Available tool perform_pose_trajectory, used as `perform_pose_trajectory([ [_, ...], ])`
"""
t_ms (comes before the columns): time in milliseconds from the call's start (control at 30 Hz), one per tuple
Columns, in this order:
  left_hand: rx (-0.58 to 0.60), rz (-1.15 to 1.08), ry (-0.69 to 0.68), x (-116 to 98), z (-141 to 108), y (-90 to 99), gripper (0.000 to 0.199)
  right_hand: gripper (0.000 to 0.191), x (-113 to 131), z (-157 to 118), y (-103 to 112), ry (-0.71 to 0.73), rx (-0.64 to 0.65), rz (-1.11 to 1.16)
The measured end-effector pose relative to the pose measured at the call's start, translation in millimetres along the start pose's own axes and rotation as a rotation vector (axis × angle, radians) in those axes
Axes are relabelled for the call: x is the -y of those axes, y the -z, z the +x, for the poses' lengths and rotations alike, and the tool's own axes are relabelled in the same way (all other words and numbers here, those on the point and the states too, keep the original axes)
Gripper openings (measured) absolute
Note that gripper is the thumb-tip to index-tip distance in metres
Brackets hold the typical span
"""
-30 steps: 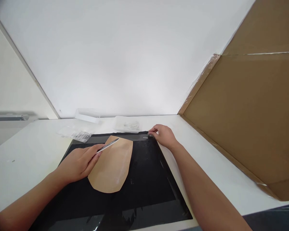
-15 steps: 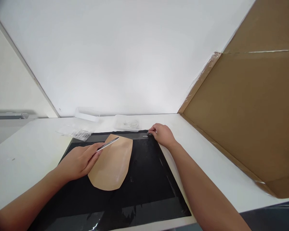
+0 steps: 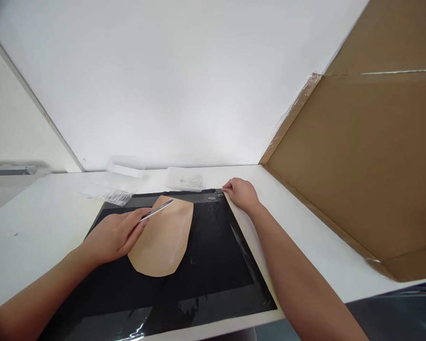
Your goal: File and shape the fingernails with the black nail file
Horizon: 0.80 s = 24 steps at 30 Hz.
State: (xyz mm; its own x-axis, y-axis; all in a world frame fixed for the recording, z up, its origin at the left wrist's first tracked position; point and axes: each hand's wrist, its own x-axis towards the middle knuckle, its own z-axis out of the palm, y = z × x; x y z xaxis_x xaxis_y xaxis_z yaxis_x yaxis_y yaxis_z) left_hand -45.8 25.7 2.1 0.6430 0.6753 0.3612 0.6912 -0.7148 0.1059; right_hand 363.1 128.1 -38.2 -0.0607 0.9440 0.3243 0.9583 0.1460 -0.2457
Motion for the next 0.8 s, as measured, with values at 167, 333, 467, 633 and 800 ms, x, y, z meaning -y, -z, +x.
perform_pose_trajectory([
  [167, 0.014, -0.003, 0.007, -0.6, 0.3, 0.4, 0.038, 0.015, -0.6, 0.9, 0.8, -0.006, -0.014, -0.043],
  [333, 0.001, 0.006, -0.006, 0.7, -0.5, -0.7, 0.037, 0.014, -3.6, 0.8, 0.9, -0.019, -0.025, -0.057],
  [467, -0.013, 0.017, -0.015, 1.3, -1.4, -2.1, 0.037, 0.013, -4.7, 1.0, -2.2, -0.024, -0.016, -0.036],
  [633, -0.004, 0.020, -0.004, 0.6, -1.4, -1.5, 0.038, 0.014, -4.1, 1.6, -3.0, -0.022, -0.011, -0.038],
  [800, 0.009, 0.019, 0.003, 0.0, -0.9, 0.2, 0.037, 0.014, -2.4, 1.5, -3.5, -0.007, -0.015, -0.043],
])
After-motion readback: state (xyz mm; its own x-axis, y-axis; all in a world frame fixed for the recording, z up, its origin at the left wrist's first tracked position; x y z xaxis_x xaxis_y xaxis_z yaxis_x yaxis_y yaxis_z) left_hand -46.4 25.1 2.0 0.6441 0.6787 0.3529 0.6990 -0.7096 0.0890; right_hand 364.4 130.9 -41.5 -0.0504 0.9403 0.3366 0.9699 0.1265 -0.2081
